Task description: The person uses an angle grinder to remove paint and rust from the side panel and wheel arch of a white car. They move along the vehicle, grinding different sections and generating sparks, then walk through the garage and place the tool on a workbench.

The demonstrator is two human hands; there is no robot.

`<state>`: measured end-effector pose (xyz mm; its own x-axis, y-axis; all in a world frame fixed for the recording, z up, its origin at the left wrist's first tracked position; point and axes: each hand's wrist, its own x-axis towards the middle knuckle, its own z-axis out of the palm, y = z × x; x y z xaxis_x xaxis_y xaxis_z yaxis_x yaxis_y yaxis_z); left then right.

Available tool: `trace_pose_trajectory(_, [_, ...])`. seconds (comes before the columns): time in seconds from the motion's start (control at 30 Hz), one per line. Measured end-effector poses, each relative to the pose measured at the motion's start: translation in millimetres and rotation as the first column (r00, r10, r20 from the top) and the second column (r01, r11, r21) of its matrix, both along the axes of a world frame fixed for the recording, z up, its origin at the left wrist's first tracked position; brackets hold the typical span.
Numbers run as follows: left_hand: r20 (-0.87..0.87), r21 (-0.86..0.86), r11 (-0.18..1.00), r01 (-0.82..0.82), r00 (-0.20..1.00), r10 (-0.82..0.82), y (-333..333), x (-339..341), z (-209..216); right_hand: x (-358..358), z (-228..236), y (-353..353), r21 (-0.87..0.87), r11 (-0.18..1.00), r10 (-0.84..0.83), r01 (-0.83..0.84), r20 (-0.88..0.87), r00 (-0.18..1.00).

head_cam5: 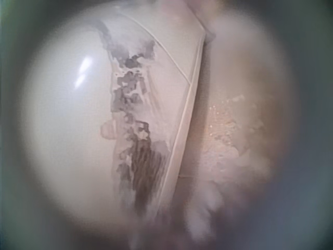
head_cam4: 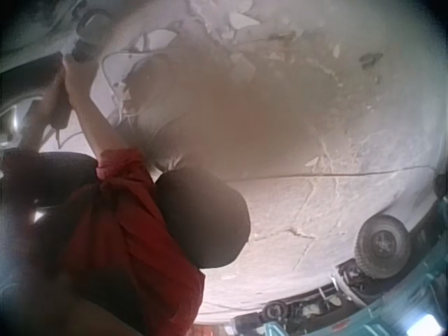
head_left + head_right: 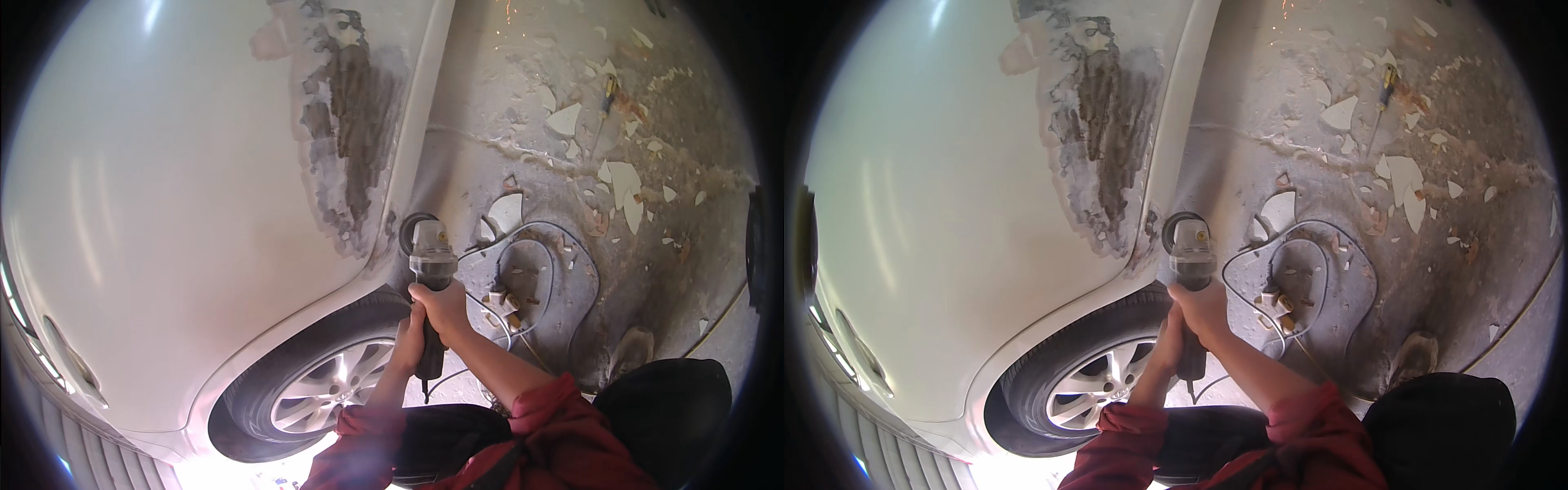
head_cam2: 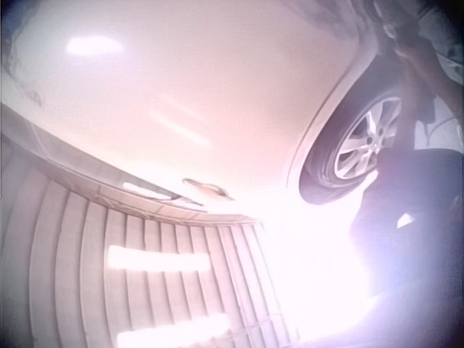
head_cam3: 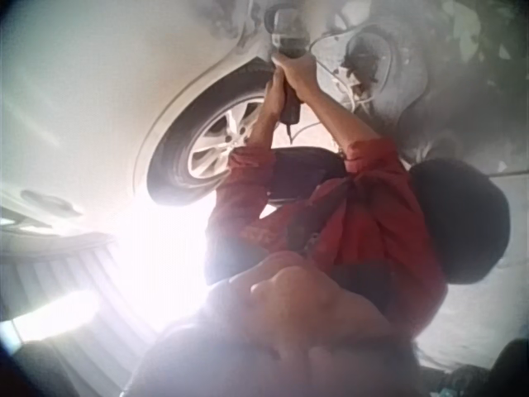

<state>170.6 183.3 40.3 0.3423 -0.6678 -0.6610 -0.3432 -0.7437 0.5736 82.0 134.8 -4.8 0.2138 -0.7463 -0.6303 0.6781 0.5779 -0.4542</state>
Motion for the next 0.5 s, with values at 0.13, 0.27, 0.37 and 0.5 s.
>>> trace_pose_trajectory(0.13, [0.124,-0.023,0.998,0.056,0.991,-0.053,-1.6,4.6,0.9,2.5,-2.3,0.6,-0.082,0.996,-0.030,0.034,0.046,0.998])
trace_pose_trajectory(0.27, [0.054,0.003,1.000,-0.005,0.999,0.005,1.4,3.1,0.8,4.3,-4.2,2.0,-0.014,1.000,-0.016,0.016,-0.015,1.000])
trace_pose_trajectory(0.37, [0.065,-0.034,0.999,-0.009,0.998,0.011,3.9,1.2,0.2,4.7,-4.4,3.0,-0.008,1.000,-0.002,0.002,-0.033,0.999])
trace_pose_trajectory(0.5, [0.173,-0.044,0.999,0.033,0.985,-0.025,6.6,2.2,-0.6,4.8,-3.8,6.2,-0.046,0.998,-0.043,0.043,-0.006,0.999])
